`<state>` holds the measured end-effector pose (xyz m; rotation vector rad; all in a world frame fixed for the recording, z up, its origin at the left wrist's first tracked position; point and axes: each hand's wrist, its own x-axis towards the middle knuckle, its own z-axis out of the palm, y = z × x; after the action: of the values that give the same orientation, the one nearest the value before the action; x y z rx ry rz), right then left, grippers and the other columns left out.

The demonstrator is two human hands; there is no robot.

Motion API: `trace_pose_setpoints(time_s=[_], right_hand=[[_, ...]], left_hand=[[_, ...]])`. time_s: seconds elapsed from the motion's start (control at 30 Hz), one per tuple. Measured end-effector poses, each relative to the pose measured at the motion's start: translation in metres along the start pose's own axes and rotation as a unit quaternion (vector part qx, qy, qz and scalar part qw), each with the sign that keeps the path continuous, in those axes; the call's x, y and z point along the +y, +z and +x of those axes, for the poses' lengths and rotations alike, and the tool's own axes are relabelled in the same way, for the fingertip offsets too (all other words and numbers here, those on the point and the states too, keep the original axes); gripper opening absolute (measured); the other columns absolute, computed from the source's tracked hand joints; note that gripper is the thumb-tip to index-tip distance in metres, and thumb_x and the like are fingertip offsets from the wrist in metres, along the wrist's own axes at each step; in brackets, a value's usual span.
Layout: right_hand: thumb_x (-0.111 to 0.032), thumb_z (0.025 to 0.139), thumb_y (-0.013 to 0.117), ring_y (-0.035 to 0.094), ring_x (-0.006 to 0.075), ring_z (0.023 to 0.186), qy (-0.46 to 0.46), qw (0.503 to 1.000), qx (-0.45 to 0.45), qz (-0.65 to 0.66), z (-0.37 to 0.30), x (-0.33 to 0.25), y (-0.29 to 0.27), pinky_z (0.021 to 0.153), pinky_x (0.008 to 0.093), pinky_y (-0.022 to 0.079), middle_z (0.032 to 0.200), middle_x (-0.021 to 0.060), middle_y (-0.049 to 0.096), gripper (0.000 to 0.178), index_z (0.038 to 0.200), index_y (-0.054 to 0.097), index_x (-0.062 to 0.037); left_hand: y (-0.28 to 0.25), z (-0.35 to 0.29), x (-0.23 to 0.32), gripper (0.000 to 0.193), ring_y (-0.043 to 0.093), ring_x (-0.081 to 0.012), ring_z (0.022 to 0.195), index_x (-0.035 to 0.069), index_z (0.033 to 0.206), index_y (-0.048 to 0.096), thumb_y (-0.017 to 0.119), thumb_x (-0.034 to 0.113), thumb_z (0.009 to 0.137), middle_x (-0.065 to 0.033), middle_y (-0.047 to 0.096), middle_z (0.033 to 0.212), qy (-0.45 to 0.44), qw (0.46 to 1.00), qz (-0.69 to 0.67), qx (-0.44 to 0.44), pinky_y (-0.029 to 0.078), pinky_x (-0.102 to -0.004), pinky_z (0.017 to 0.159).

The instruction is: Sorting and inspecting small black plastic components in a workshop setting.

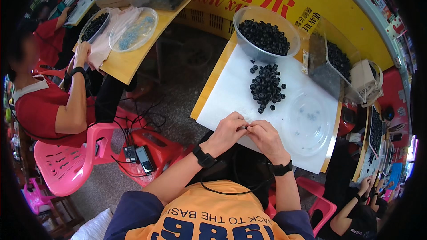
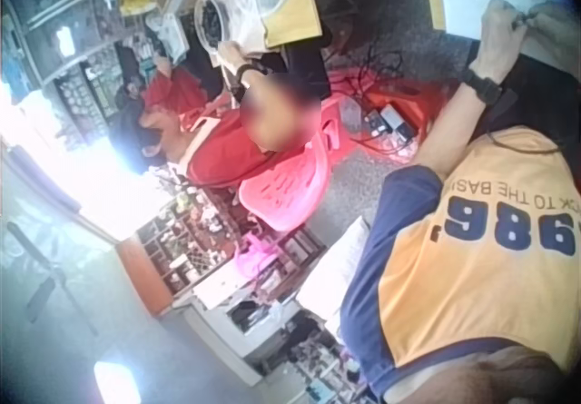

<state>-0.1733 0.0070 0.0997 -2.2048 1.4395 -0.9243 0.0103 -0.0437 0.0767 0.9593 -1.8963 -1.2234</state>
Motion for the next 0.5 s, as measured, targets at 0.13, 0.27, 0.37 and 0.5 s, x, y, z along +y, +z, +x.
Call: trace_pose_setpoints(time_s=[0.13, 0.27, 0.37, 0.5], right_hand=[[-0.007, 0.076, 0.08, 0.064, 0.0293, 0.094, 0.044, 0.997, -0.025, 0.053, 0.008, -0.006, -0.014, 0.083, 0.0355, 0.053, 0.104, 0.0103, 0.066, 0.029, 0.102, 0.067, -0.004], [-0.012, 0.075, 0.079, 0.061, 0.0317, 0.108, 0.109, 0.986, 0.052, 0.112, 0.034, -0.022, -0.009, 0.094, 0.0384, 0.049, 0.119, 0.0136, 0.064, 0.045, 0.118, 0.066, -0.0047], [-0.019, 0.078, 0.076, 0.053, 0.0354, 0.124, 0.032, 0.995, 0.038, 0.083, 0.058, -0.022, 0.011, 0.107, 0.0431, 0.041, 0.135, 0.0177, 0.057, 0.059, 0.132, 0.058, -0.004], [-0.028, 0.084, 0.072, 0.048, 0.0398, 0.127, -0.061, 0.993, -0.028, 0.101, 0.08, -0.019, 0.023, 0.11, 0.0445, 0.039, 0.141, 0.0204, 0.052, 0.069, 0.143, 0.048, -0.0024]], left_hand=[[0.0, -0.007, -0.003, 0.018, 0.065, -0.0244, 0.08, -0.003, 0.098, 0.069, 0.076, 0.001, 0.081, -0.0127, 0.063, 0.095, 0.027, 1.0, 0.009, 0.009, 0.053, -0.032, 0.07], [0.002, -0.007, 0.0, 0.016, 0.065, -0.0265, 0.081, -0.001, 0.096, 0.068, 0.073, -0.003, 0.081, -0.0122, 0.063, 0.094, 0.046, 0.999, 0.018, 0.019, 0.053, -0.0327, 0.071], [0.009, -0.01, -0.022, 0.031, 0.064, -0.0284, 0.082, 0.004, 0.109, 0.066, 0.072, -0.004, 0.079, -0.0136, 0.062, 0.096, 0.087, 0.996, 0.004, 0.012, 0.053, -0.0354, 0.073], [0.007, -0.012, -0.014, 0.033, 0.064, -0.0247, 0.098, -0.005, 0.119, 0.055, 0.063, -0.005, 0.087, -0.016, 0.063, 0.103, 0.036, 0.997, -0.067, 0.027, 0.053, -0.0355, 0.082]])
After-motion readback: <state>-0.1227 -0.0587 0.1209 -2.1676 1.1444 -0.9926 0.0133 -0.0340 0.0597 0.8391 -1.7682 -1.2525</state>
